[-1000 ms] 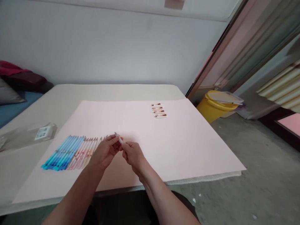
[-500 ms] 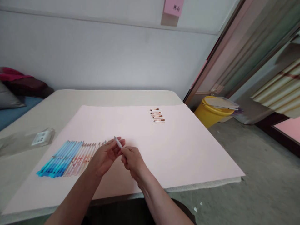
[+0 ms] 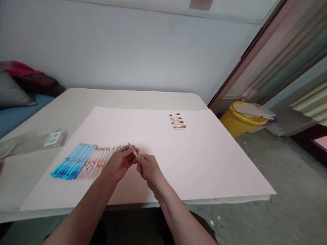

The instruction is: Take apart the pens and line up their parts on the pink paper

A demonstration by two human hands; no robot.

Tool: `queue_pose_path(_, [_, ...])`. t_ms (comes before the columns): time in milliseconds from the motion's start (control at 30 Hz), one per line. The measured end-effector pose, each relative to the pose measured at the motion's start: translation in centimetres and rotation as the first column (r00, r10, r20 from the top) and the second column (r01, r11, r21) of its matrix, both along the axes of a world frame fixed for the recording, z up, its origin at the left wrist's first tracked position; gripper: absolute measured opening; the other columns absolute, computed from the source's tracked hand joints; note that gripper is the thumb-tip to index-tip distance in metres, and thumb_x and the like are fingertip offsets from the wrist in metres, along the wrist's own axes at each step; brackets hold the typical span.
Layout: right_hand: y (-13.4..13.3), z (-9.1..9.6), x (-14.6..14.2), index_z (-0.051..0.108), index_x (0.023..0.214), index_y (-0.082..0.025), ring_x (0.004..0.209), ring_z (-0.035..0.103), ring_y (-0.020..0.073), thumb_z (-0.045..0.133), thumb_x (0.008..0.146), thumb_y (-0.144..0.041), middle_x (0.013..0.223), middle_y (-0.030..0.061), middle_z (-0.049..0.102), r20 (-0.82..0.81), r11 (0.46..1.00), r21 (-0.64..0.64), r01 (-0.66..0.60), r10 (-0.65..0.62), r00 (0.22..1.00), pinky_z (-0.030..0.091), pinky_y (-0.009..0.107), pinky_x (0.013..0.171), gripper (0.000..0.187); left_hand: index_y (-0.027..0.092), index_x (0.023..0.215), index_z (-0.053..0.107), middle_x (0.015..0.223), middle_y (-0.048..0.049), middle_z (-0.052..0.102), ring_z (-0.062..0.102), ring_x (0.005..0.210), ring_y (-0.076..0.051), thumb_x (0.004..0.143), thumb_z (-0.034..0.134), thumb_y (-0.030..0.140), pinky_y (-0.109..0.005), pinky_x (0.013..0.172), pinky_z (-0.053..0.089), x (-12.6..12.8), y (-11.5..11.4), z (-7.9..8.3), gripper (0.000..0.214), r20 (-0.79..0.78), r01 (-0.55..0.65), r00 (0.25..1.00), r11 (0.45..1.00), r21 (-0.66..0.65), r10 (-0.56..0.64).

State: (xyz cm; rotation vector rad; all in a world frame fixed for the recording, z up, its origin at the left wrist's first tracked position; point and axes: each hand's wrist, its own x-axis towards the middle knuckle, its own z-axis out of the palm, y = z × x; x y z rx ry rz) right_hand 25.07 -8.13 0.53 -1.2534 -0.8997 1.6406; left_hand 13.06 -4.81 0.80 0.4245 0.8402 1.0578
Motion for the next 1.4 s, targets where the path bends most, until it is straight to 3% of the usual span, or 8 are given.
queue_pose_path(67, [0.0, -0.1, 0.0, 0.054, 0.068, -0.014, 0.030, 0.022, 0.0028, 0.048, 0.078, -0.033, 0.038, -0.0073, 0.040, 0.023, 1.000, 0.015, -0.005, 0.005, 1.000, 0.012, 0.019, 0.032, 0.022, 0.011, 0.076, 0.062, 0.078, -0.0083, 0.067, 0.061, 0.064, -0.013, 0.070, 0.067, 0.020, -0.024, 0.055, 0.047, 0.0, 0.0, 0.0, 0.012, -0.008, -0.012, 1.000, 1.000, -0.008, 0.012])
queue_pose_path(233, [0.0, 0.2, 0.2, 0.054, 0.069, -0.015, 0.032, 0.023, 0.0033, 0.049, 0.078, -0.036, 0.040, -0.0072, 0.039, 0.027, 1.000, 0.008, 0.023, -0.023, 0.999, 0.012, 0.019, 0.033, 0.024, 0.011, 0.091, 0.063, 0.094, -0.0135, 0.067, 0.063, 0.088, -0.020, 0.073, 0.063, 0.016, -0.029, 0.068, 0.050, -0.1, 0.1, -0.1, 0.018, 0.062, -0.007, 0.998, 1.000, -0.007, 0.008])
queue_pose_path(400, [-0.1, 0.4, 0.2, 0.055, 0.070, -0.014, 0.032, 0.023, 0.0036, 0.049, 0.076, -0.034, 0.038, -0.0072, 0.039, 0.045, 1.000, 0.007, 0.004, -0.005, 0.999, 0.013, 0.019, 0.033, 0.022, 0.012, 0.080, 0.062, 0.082, -0.0093, 0.067, 0.062, 0.069, -0.014, 0.070, 0.067, 0.018, -0.025, 0.060, 0.048, -0.3, 0.2, -0.4, 0.012, 0.004, -0.037, 0.999, 0.999, -0.007, 0.037])
queue_pose_path(567, [0.0, 0.7, 0.4, 0.055, 0.068, -0.015, 0.032, 0.024, 0.0036, 0.049, 0.076, -0.032, 0.040, -0.0069, 0.040, 0.043, 1.000, -0.010, 0.010, -0.010, 0.999, 0.013, 0.019, 0.033, 0.020, 0.011, 0.091, 0.063, 0.094, -0.0136, 0.067, 0.062, 0.087, -0.020, 0.074, 0.063, 0.018, -0.030, 0.069, 0.049, -0.3, 0.0, 0.0, 0.018, 0.054, 0.012, 0.998, 1.000, -0.008, -0.011])
queue_pose_path(733, [0.0, 1.0, 0.4, 0.055, 0.070, -0.015, 0.032, 0.024, 0.0038, 0.050, 0.076, -0.034, 0.038, -0.0073, 0.039, 0.073, 1.000, -0.016, -0.020, 0.021, 0.997, 0.014, 0.020, 0.033, 0.021, 0.012, 0.077, 0.061, 0.080, -0.0077, 0.067, 0.061, 0.067, -0.012, 0.069, 0.068, 0.016, -0.024, 0.061, 0.047, -0.3, 0.1, -0.3, 0.011, -0.004, -0.025, 1.000, 1.000, 0.008, 0.025])
queue_pose_path(933, [0.0, 1.0, 0.5, 0.054, 0.069, -0.015, 0.032, 0.023, 0.0037, 0.049, 0.077, -0.034, 0.039, -0.0073, 0.039, 0.079, 1.000, 0.004, -0.028, 0.027, 0.996, 0.014, 0.020, 0.034, 0.022, 0.010, 0.087, 0.063, 0.090, -0.0133, 0.066, 0.063, 0.080, -0.019, 0.074, 0.063, 0.020, -0.029, 0.065, 0.049, -0.2, -0.1, 0.1, 0.016, 0.028, 0.019, 0.999, 1.000, 0.003, -0.019])
queue_pose_path(1133, [0.2, 0.2, 0.5, 0.056, 0.070, -0.015, 0.033, 0.026, 0.0045, 0.048, 0.077, -0.034, 0.039, -0.0068, 0.041, 0.155, 0.998, 0.011, -0.069, 0.066, 0.986, 0.017, 0.020, 0.035, 0.021, 0.011, 0.073, 0.061, 0.078, -0.0090, 0.067, 0.060, 0.061, -0.013, 0.069, 0.068, 0.021, -0.026, 0.056, 0.047, -0.1, -0.2, -0.4, 0.013, -0.025, -0.046, 0.999, 0.999, -0.029, 0.045])
queue_pose_path(1400, [0.2, -0.1, 0.5, 0.058, 0.067, -0.015, 0.035, 0.030, 0.0047, 0.047, 0.078, -0.033, 0.040, -0.0058, 0.043, 0.267, 0.993, 0.060, -0.105, 0.085, 0.960, 0.021, 0.020, 0.039, 0.024, 0.012, 0.071, 0.060, 0.071, -0.0049, 0.065, 0.057, 0.058, -0.010, 0.066, 0.071, 0.026, -0.023, 0.055, 0.046, -0.1, 0.0, -0.9, 0.018, -0.077, -0.095, 0.993, 0.995, -0.033, 0.092])
